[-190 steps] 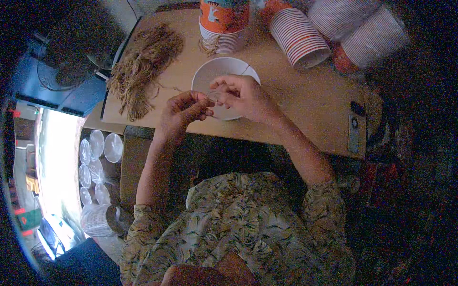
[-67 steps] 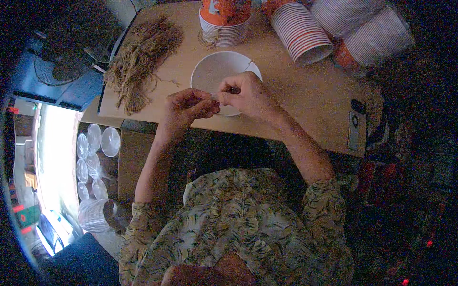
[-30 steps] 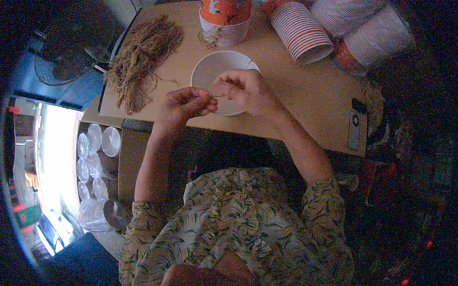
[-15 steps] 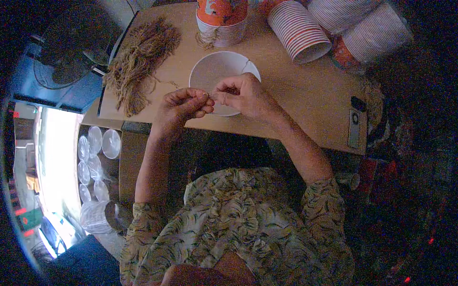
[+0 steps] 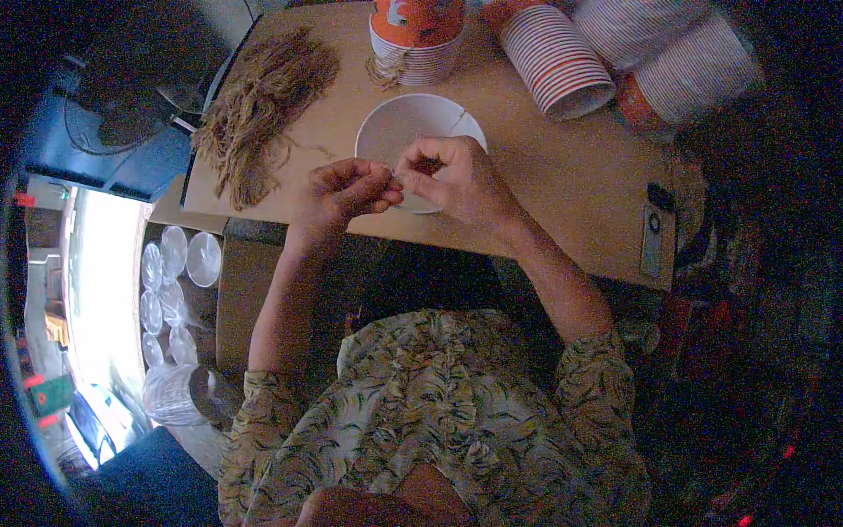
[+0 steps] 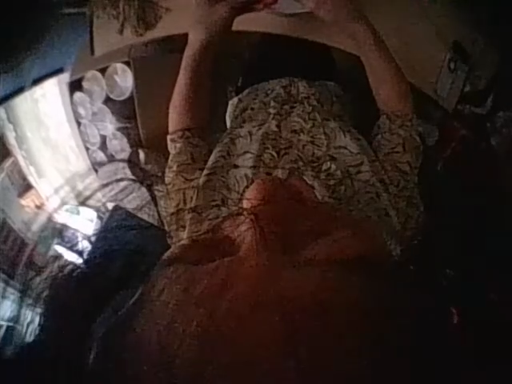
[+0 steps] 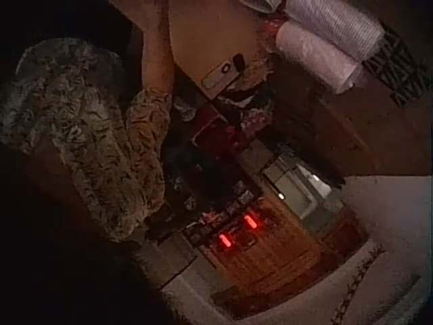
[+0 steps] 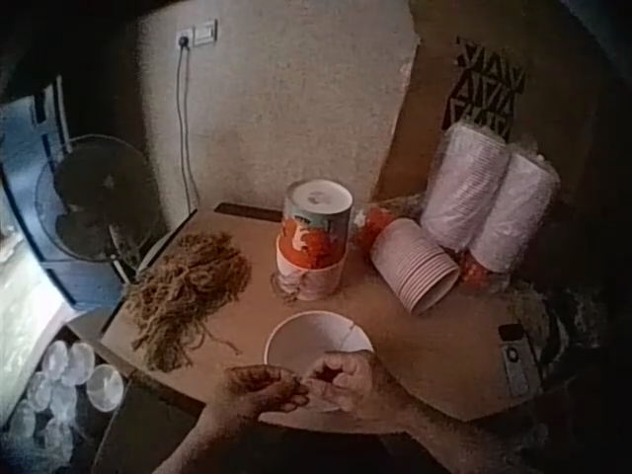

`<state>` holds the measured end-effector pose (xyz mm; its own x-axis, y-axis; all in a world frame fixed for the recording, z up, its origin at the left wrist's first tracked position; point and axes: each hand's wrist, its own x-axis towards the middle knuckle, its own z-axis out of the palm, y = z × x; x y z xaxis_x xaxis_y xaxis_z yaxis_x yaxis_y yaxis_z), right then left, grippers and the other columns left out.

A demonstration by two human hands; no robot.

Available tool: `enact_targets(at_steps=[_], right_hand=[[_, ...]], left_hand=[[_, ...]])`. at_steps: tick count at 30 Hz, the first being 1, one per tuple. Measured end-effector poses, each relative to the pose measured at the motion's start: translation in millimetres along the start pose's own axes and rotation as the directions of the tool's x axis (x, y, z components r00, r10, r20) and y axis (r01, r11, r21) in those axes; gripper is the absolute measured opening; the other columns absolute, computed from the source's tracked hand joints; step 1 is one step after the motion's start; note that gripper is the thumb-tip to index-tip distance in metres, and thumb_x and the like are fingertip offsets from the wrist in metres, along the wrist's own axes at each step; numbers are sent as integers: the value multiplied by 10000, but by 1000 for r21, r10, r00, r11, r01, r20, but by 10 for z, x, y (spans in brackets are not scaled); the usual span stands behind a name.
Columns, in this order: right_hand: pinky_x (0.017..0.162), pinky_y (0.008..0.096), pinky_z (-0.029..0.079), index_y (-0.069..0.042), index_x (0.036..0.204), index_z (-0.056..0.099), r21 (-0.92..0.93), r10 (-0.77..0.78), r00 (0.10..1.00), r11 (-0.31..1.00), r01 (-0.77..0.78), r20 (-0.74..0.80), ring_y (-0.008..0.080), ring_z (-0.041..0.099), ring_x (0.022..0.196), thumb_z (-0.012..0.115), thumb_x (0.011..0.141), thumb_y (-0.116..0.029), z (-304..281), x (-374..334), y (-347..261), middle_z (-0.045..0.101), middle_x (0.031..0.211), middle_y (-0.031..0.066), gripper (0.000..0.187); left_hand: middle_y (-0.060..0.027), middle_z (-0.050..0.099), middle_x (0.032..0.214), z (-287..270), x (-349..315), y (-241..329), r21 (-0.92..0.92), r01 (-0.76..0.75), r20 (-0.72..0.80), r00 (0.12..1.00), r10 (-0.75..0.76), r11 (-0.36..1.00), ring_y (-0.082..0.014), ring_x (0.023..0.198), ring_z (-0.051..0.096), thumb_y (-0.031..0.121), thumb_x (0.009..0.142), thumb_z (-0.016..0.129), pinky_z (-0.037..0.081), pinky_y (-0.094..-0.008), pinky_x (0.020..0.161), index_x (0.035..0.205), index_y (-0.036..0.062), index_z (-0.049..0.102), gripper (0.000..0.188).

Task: Tying decorative jute strings onto festive paper buckets.

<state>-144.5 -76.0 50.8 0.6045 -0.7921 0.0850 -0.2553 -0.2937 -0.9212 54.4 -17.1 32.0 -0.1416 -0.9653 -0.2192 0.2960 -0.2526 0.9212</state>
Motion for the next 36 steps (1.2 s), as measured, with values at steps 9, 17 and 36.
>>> enact_targets(at_steps=[9, 17, 36], right_hand=[[735, 258, 491, 6, 856, 652, -148, -61, 998, 987, 65, 33, 69, 590, 782, 666, 861, -77, 8, 17, -140, 647, 805, 5, 84], [681, 270, 506, 22, 895, 667, 116, 122, 993, 986, -122, 9, 90, 607, 726, 668, 871, -137, 14, 87, 12, 674, 783, 27, 160], [635, 238, 471, -3, 849, 655, 251, 163, 986, 957, -147, -45, 70, 574, 691, 665, 862, -119, 75, 73, 68, 653, 770, 10, 116]], left_hand=[[-101, 690, 899, 23, 16, -40, 12, -31, -37, 999, 32, 999, -161, 808, 689, 125, 955, 608, 576, -267, 748, 1039, -55, 627, 199], [-115, 697, 903, 57, 18, -57, 36, -108, -47, 993, 110, 994, -172, 836, 696, 86, 932, 633, 579, -273, 749, 1034, -66, 622, 183], [-112, 712, 866, 105, 37, -120, 18, -155, -69, 985, 156, 988, -145, 788, 694, 93, 914, 657, 566, -261, 730, 986, -54, 647, 163]])
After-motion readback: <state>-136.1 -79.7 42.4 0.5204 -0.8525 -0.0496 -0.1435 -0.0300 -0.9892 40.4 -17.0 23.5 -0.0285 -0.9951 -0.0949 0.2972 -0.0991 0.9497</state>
